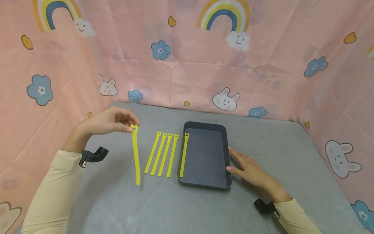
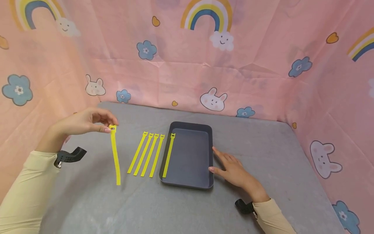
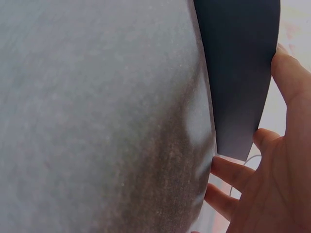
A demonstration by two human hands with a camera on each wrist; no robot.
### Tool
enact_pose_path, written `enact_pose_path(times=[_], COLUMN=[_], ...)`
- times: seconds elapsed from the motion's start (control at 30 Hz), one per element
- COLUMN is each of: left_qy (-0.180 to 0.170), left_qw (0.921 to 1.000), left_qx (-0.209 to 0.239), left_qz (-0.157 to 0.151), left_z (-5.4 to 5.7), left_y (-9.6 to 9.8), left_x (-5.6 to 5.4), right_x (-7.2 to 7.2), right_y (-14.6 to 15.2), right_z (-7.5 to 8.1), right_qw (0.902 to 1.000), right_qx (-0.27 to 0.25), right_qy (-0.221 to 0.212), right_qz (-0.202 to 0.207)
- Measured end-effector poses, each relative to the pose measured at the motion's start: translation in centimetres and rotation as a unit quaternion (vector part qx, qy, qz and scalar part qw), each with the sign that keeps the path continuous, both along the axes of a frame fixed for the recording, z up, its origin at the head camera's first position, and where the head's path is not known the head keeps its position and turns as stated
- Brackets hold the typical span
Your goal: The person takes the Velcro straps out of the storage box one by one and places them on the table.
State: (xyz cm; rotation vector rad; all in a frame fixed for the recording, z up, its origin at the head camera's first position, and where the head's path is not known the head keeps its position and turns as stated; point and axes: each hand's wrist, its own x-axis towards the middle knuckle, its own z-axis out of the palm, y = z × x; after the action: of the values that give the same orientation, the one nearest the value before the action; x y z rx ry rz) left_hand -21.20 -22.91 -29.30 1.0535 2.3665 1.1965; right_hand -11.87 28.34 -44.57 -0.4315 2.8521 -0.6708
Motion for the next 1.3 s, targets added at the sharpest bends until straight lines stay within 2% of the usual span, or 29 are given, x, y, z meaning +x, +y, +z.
enact_pose_path(times=[0.23, 0.4, 0.53, 0.73, 0.9, 1.07, 1.3], left_qy=[-0.04, -0.051, -0.058, -0.043, -0.021, -0.007, 0.0], left_qw=[0.9975, 0.9945, 0.9932, 0.9935, 0.9927, 0.989, 0.985], left_qx=[-0.059, -0.091, -0.1, -0.101, -0.109, -0.127, -0.15], left_qz=[-0.001, 0.005, 0.013, 0.029, 0.047, 0.075, 0.086], left_z=[-1.2, -3.1, -4.9, -7.9, -9.8, -10.8, -11.5], left_y=[-0.5, 0.1, 0.6, 1.7, 2.9, 3.5, 3.9], left_x=[-1.0, -2.6, -4.2, -6.3, -7.3, -7.9, -8.4], right_x=[0.0, 0.0, 0.0, 0.0, 0.0, 0.0, 0.0], right_y=[0.1, 0.0, 0.0, 0.0, 0.0, 0.0, -0.1], right_z=[-0.1, 0.0, 0.1, 0.3, 0.3, 0.3, 0.3], right_qw=[1.0, 1.0, 1.0, 0.9999, 0.9999, 0.9999, 1.0], right_qx=[-0.006, -0.003, -0.003, -0.008, -0.009, -0.009, -0.007], right_qy=[0.003, 0.005, 0.005, 0.002, 0.001, 0.001, -0.002], right_qz=[0.003, 0.006, 0.006, 0.006, 0.006, 0.006, 0.003])
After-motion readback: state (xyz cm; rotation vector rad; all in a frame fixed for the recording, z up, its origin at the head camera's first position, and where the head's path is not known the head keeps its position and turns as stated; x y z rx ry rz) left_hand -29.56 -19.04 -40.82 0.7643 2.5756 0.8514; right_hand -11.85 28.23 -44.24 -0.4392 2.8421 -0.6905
